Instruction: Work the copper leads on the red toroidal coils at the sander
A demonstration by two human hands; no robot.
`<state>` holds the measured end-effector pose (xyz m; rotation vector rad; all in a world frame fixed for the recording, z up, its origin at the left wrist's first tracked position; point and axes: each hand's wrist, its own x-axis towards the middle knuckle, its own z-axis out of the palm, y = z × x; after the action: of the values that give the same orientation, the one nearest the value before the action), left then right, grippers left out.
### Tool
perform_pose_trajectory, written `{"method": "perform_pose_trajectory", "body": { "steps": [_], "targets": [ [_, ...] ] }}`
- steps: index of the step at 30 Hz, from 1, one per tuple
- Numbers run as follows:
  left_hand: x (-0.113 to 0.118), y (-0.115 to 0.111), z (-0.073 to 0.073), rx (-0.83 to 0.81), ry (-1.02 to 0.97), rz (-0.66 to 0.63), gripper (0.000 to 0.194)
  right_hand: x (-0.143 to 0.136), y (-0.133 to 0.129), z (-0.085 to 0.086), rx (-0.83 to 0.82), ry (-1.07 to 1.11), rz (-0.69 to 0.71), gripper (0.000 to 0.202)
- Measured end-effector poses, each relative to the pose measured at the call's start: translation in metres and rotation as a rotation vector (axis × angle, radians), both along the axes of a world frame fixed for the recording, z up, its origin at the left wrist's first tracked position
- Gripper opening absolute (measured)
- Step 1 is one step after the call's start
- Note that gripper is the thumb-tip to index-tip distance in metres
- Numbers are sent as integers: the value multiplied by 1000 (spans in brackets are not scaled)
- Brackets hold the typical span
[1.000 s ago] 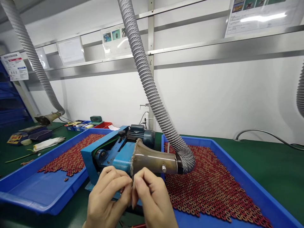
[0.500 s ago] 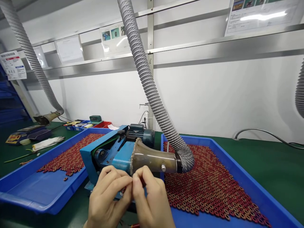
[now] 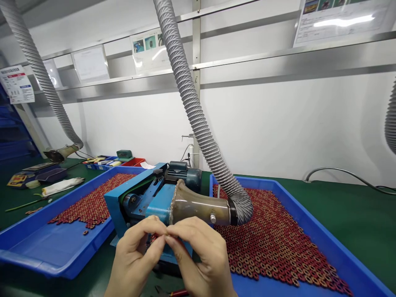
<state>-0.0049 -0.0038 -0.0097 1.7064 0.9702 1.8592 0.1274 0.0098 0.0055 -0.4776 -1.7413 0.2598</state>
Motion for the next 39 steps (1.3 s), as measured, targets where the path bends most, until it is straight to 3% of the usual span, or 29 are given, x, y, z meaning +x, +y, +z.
{"method": "perform_pose_trajectory", "body": {
  "steps": [4, 8, 10, 12, 14, 16, 18, 20, 23, 25, 27, 29, 31, 33, 35, 36, 39],
  "targets": [
    [-5, 2, 4, 57, 124, 7, 17, 1, 1, 0, 124, -44, -82, 18],
    [-12, 5, 7, 283, 418, 107, 19, -4, -1, -6, 178, -90, -204, 17],
    [-15, 5, 7, 387, 530, 178, 19, -5, -2, -9, -66, -51, -124, 20],
    [-15, 6, 6, 420, 572, 210, 21, -5, -4, -10, -428, 66, 115, 33],
    [-12, 5, 3, 354, 507, 182, 22, -2, -5, -9, -618, 183, 311, 43],
    [-8, 5, 1, 215, 336, 106, 20, 2, -4, -8, -548, 207, 273, 34],
    [-5, 4, -1, 65, 154, 16, 18, 4, -4, -5, -374, 141, 147, 8],
    [-4, 3, -2, -23, 59, -49, 17, 4, -3, -5, -210, 59, 90, 19],
    [-7, 3, -1, 13, 124, -35, 16, -1, -3, -8, 2, -37, 4, 26],
    [-10, 4, 1, 151, 301, 37, 17, -6, -4, -12, 12, -31, -112, 20],
    [-12, 6, 2, 305, 472, 150, 20, -9, -6, -14, -187, 42, -109, 18],
    [-12, 6, 3, 402, 544, 230, 21, -9, -7, -14, -514, 151, 118, 32],
    [-10, 5, 3, 369, 488, 212, 22, -6, -6, -12, -715, 243, 355, 44],
    [-8, 3, 3, 220, 335, 112, 20, -1, -5, -7, -647, 232, 332, 39],
    [-7, 1, 3, 14, 136, -3, 18, 3, -4, -3, -426, 140, 167, 13],
    [-7, 0, 3, -76, 57, -59, 16, 3, -4, -2, -322, 94, 111, 10],
    [-12, 0, 3, -224, 9, -194, 12, 3, -3, -1, -101, 44, 64, 23]
  ]
}}
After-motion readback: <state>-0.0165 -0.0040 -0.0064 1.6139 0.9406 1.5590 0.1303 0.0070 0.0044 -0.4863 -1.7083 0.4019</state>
